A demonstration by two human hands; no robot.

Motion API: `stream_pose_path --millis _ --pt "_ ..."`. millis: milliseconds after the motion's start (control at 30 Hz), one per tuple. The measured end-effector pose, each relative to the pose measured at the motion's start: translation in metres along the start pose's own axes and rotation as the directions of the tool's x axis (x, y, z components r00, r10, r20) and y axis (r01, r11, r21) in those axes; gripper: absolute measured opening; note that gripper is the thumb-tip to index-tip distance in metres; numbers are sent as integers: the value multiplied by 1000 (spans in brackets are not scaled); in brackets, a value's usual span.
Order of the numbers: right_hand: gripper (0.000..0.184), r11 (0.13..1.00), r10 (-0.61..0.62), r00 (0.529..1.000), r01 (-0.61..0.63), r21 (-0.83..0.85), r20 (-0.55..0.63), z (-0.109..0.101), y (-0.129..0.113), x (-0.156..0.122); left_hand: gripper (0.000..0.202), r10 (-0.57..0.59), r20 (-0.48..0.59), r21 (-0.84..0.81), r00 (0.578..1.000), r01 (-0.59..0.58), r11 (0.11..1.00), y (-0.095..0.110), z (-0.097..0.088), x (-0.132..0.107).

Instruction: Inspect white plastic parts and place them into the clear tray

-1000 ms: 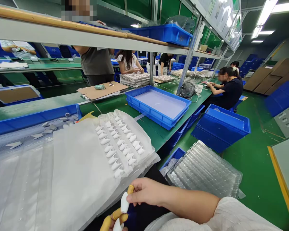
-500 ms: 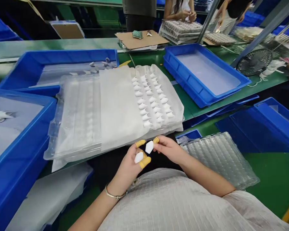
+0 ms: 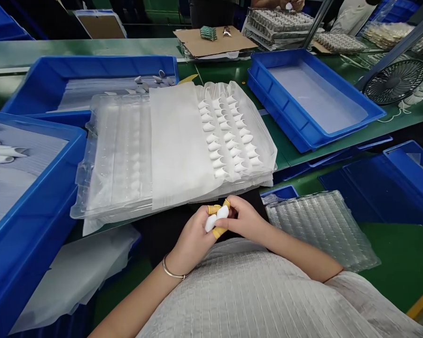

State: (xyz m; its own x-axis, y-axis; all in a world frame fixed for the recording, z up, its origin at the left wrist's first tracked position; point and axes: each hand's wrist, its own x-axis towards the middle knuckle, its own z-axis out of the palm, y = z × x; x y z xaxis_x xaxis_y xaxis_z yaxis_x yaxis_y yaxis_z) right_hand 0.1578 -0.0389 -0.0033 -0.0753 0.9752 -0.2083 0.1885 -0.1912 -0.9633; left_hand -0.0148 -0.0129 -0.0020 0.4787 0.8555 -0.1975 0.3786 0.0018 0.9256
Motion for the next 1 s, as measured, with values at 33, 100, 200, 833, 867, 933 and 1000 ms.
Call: stream_pose_path --millis 33,100,200,833,867,933,1000 --pt "37 998 -26 1000 25 -56 -16 0 -1 0 24 -9 12 -20 1000 9 1000 1 0 0" --pt "38 995 -68 998 67 -67 -4 -2 -1 2 24 -50 48 -115 998 55 992 1 1 -2" --pt "46 996 -23 1000 23 80 -5 -6 5 6 26 -102 101 -285 990 127 950 0 2 -4" --pt "32 977 -68 990 41 209 123 -21 9 3 27 -114 -34 -271 993 100 957 -7 -1 -3" --pt "32 984 -103 988 84 160 116 -22 8 2 26 -114 -33 -269 993 101 958 -7 -2 -3" --pt "30 984 -175 979 170 57 106 -24 5 0 25 -103 -34 -252 994 91 964 -6 -3 -3" --pt "29 975 -217 971 221 -26 105 -25 3 -2 24 -80 -56 -213 995 66 975 -4 -4 -4"
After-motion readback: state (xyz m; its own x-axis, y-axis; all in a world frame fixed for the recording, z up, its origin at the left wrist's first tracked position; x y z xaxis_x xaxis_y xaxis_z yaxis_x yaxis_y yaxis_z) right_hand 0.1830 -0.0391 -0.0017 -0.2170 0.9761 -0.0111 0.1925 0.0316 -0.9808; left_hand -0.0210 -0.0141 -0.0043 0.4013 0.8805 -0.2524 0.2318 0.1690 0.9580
